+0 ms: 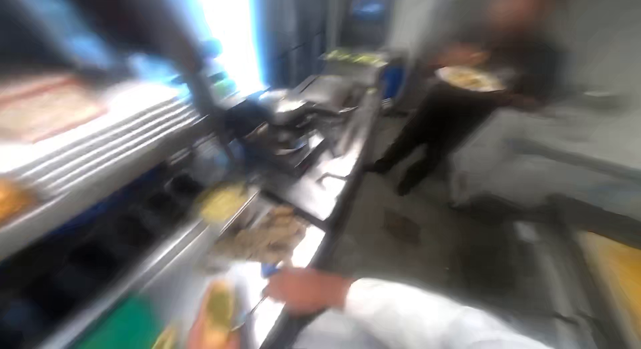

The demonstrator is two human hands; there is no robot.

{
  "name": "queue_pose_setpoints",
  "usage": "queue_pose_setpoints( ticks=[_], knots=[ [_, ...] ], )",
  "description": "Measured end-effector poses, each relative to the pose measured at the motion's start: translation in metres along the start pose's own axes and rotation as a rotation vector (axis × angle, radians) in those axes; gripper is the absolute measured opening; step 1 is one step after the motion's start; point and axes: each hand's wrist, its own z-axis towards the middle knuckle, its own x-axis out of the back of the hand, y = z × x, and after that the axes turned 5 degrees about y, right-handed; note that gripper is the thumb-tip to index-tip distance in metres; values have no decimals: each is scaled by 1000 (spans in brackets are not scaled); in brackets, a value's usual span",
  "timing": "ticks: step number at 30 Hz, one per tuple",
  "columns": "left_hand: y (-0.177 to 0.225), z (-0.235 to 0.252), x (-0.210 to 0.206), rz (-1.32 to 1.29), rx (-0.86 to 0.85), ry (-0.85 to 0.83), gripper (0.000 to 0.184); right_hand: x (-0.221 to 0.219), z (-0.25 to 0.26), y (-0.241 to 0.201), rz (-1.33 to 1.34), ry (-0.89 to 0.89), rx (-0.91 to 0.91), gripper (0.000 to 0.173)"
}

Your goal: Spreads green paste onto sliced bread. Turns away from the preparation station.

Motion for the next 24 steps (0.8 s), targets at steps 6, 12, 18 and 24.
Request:
queue_pose_setpoints(
  ticks=[6, 12, 18, 24],
  knots=[
    [16, 10, 2, -83, -26, 385, 41, -9, 34, 10, 115, 138, -61, 29],
    [21, 12, 9, -59, -112, 409, 42, -25, 55, -11, -111, -49, 61, 30],
    [34, 5, 22, -55, -166, 462, 41, -24, 78, -7, -20, 43, 1, 30],
    [43, 11, 24, -69, -219, 490, 43, -33, 112, -19, 12, -140, 121, 30]
  ],
)
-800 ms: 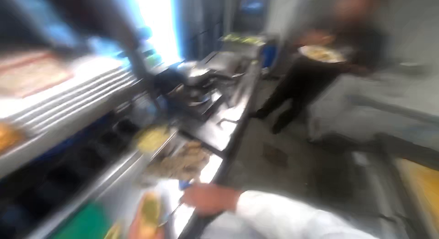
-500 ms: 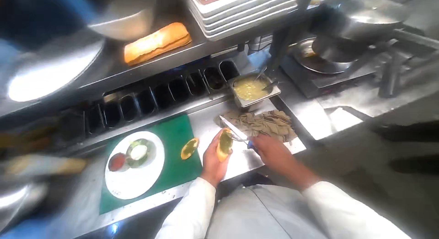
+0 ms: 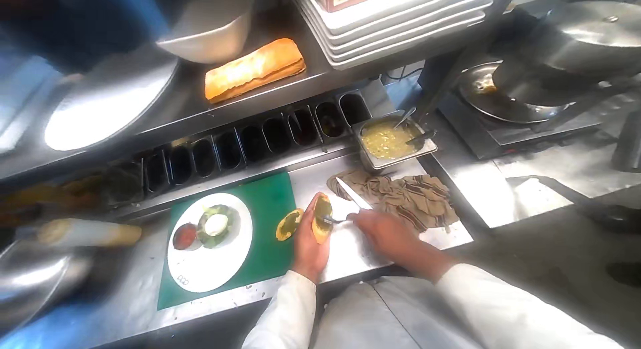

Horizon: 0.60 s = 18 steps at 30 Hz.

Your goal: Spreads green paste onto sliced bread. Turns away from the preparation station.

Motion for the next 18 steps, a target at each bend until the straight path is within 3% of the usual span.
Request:
queue_pose_setpoints(
  ticks=[2, 4, 8, 11, 14, 18],
  knots=[
    [7, 6, 6, -45, 9, 50, 43, -7, -2, 6, 178, -99, 65, 31],
    [15, 10, 14, -77, 12, 54, 43, -8, 2, 12, 254, -75, 46, 32],
    [24, 11, 19, -29, 31, 79, 43, 0, 31, 11, 21, 133, -42, 29],
    [25, 14, 16, -3, 16, 79, 43, -4, 42, 13, -194, 185, 84, 32],
    [26, 19, 19, -26, -20, 75, 43, -6, 33, 17, -249, 163, 215, 32],
    [28, 23, 20, 16, 15, 131, 42, 2, 49, 15, -180, 132, 43, 32]
  ],
)
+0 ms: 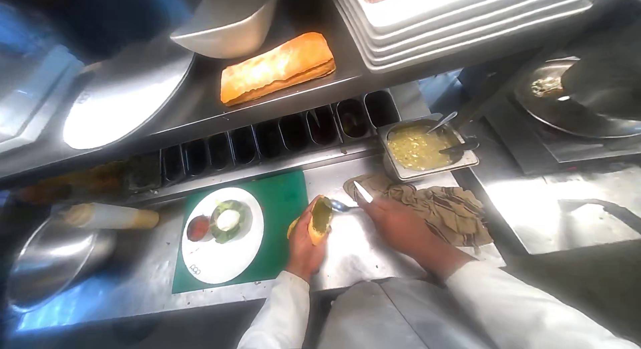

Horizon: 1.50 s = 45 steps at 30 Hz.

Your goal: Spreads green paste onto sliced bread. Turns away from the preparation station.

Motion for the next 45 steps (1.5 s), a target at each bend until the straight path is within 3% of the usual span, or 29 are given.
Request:
queue_pose_setpoints(
  ticks=[3, 7, 10, 13, 19, 24, 30, 34, 36, 38, 41, 45],
  knots=[
    [-1, 3, -4, -7, -7, -11, 42, -6, 9, -2, 6, -26, 25, 32],
    [5, 14, 2, -115, 16, -49, 43, -1, -5, -5, 347, -284, 122, 29],
    [11, 16, 7, -298, 111, -97, 39, -10, -1, 15, 601, -137, -26, 30],
    [10, 14, 5, -303, 175, -135, 39, -19, 20, 26, 685, -1, -165, 27],
    [6, 14, 1, -292, 182, -185, 41, -36, 19, 28, 867, -147, -260, 30],
    [7, 11, 6, -230, 151, -155, 41, -40, 5, 27, 822, -82, -189, 32],
    [-4, 13, 2, -90, -71, -72, 40, -17, 0, -5, 299, -172, 5, 31],
    [-8, 14, 2, -8, -179, -49, 39, -24, 8, -12, 178, -28, -75, 27],
    [-9, 15, 4, -10, -192, -43, 39, -23, 14, -18, 102, -151, -85, 30],
    [-7, 16, 9, -59, -186, -35, 39, -22, 10, -25, 146, -276, 17, 34],
    [1, 19, 17, -110, -156, 9, 40, -28, -2, -20, 358, -327, 115, 31],
    [26, 32, 16, 53, -186, 181, 39, -41, -14, -2, 630, -216, -85, 33]
  ],
)
